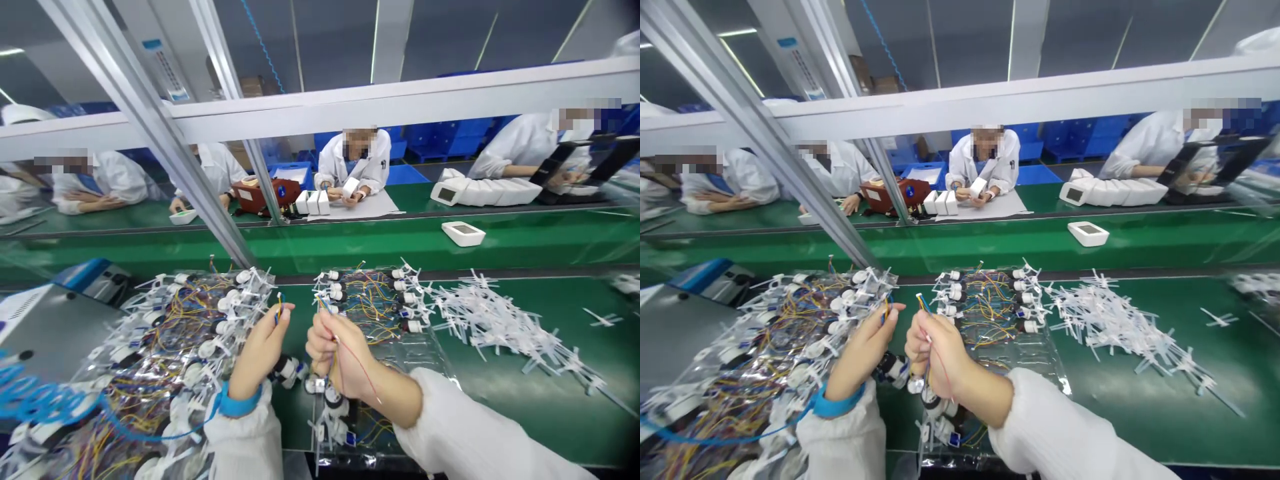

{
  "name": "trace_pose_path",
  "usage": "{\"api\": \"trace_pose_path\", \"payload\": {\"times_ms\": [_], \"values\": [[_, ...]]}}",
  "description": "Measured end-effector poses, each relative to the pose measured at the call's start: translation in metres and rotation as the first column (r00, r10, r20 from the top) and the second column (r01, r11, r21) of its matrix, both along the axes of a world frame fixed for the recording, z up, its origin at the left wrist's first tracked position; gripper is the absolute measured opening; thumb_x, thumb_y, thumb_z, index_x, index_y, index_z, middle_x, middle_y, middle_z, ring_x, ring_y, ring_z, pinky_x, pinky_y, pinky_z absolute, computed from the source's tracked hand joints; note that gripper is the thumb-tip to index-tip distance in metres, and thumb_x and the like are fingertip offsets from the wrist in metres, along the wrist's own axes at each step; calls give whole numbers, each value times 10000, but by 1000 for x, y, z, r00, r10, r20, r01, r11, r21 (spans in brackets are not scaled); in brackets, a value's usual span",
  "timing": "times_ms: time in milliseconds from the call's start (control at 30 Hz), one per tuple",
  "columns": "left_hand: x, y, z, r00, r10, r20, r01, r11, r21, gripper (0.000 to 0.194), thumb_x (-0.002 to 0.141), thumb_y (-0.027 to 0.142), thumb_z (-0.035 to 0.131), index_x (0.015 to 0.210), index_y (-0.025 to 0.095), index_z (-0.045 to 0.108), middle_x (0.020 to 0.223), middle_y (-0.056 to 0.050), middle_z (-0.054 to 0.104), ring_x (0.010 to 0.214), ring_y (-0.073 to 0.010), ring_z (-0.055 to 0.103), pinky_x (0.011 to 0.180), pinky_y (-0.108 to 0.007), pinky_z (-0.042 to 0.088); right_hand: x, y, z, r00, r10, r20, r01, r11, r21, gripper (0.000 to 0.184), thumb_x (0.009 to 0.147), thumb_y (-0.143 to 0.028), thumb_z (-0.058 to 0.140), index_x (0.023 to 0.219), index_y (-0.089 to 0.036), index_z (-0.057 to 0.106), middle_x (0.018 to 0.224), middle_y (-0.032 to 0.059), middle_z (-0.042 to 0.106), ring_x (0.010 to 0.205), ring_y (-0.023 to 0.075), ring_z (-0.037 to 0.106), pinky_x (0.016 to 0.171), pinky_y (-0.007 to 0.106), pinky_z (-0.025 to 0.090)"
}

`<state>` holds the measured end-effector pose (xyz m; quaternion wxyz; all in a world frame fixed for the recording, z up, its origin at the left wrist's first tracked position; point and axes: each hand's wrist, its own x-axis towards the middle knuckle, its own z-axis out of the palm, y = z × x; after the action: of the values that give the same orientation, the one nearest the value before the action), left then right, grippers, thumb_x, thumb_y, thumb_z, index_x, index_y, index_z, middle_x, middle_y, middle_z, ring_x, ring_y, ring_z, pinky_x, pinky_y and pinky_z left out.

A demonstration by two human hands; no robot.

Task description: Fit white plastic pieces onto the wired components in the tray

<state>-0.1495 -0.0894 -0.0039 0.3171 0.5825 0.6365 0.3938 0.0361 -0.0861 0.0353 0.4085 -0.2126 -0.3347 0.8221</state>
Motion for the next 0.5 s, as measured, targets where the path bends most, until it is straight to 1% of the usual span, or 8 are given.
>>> {"api": "trace_pose_path", "payload": {"times_ms": [67, 100, 133, 200, 267, 367, 433, 500], "values": [[-2, 11, -9, 997, 51, -53, -50, 999, 19, 384, 1003, 457, 473, 1267, 206, 596, 1119, -82, 695, 999, -254, 662, 893, -374, 502, -28, 17, -19, 999, -2, 54, 8, 994, -106, 612, 883, -720, 601, 668, -236, 295, 541, -108, 226, 452, 89, 173, 410, 185, 157], [-2, 19, -14, 995, 74, -63, -73, 997, 31, 372, 1005, 421, 464, 1283, 201, 578, 1220, -104, 674, 1103, -270, 645, 965, -401, 483, -40, 26, -30, 995, 0, 95, 14, 988, -152, 589, 925, -696, 565, 673, -235, 298, 540, -111, 224, 438, 86, 186, 405, 179, 181], [-2, 29, -20, 994, 90, -60, -88, 995, 36, 370, 1004, 390, 462, 1302, 192, 560, 1266, -122, 660, 1154, -279, 633, 998, -420, 473, -51, 35, -41, 990, 8, 143, 20, 981, -191, 556, 973, -653, 533, 677, -230, 326, 539, -112, 236, 422, 81, 203, 398, 177, 203], [-3, 50, -34, 993, 108, -49, -107, 994, 30, 380, 995, 352, 477, 1325, 176, 542, 1233, -141, 681, 1133, -290, 654, 987, -441, 489, -69, 54, -63, 968, 18, 250, 44, 970, -241, 472, 1043, -539, 526, 728, -196, 452, 566, -104, 326, 399, 66, 253, 384, 179, 247], [-5, 69, -48, 991, 131, -41, -130, 991, 26, 404, 982, 336, 507, 1342, 154, 533, 1173, -153, 704, 1080, -295, 682, 969, -452, 506, -79, 70, -77, 941, 25, 339, 61, 968, -242, 360, 1064, -448, 557, 855, -155, 572, 650, -72, 475, 431, 66, 387, 409, 179, 351], [-11, 88, -64, 984, 176, -31, -175, 984, 32, 478, 982, 327, 513, 1411, 120, 478, 1181, -180, 700, 1076, -299, 689, 986, -473, 503, -80, 88, -84, 902, 49, 430, 32, 983, -179, 250, 1057, -381, 600, 1027, -134, 633, 831, -6, 618, 578, 105, 572, 515, 216, 502], [-14, 92, -70, 981, 190, -25, -189, 981, 54, 480, 994, 331, 492, 1423, 117, 475, 1263, -196, 668, 1157, -301, 657, 1031, -484, 478, -72, 98, -80, 870, 81, 487, -24, 992, -121, 231, 1053, -361, 610, 1086, -134, 638, 911, 20, 647, 665, 131, 628, 577, 248, 550], [-16, 92, -74, 984, 179, -16, -176, 980, 96, 418, 1013, 351, 457, 1357, 133, 550, 1309, -184, 652, 1227, -293, 619, 1075, -476, 452, -62, 106, -74, 820, 122, 559, -102, 993, -67, 216, 1050, -344, 619, 1094, -133, 642, 935, 27, 656, 700, 143, 646, 604, 262, 566]]}}
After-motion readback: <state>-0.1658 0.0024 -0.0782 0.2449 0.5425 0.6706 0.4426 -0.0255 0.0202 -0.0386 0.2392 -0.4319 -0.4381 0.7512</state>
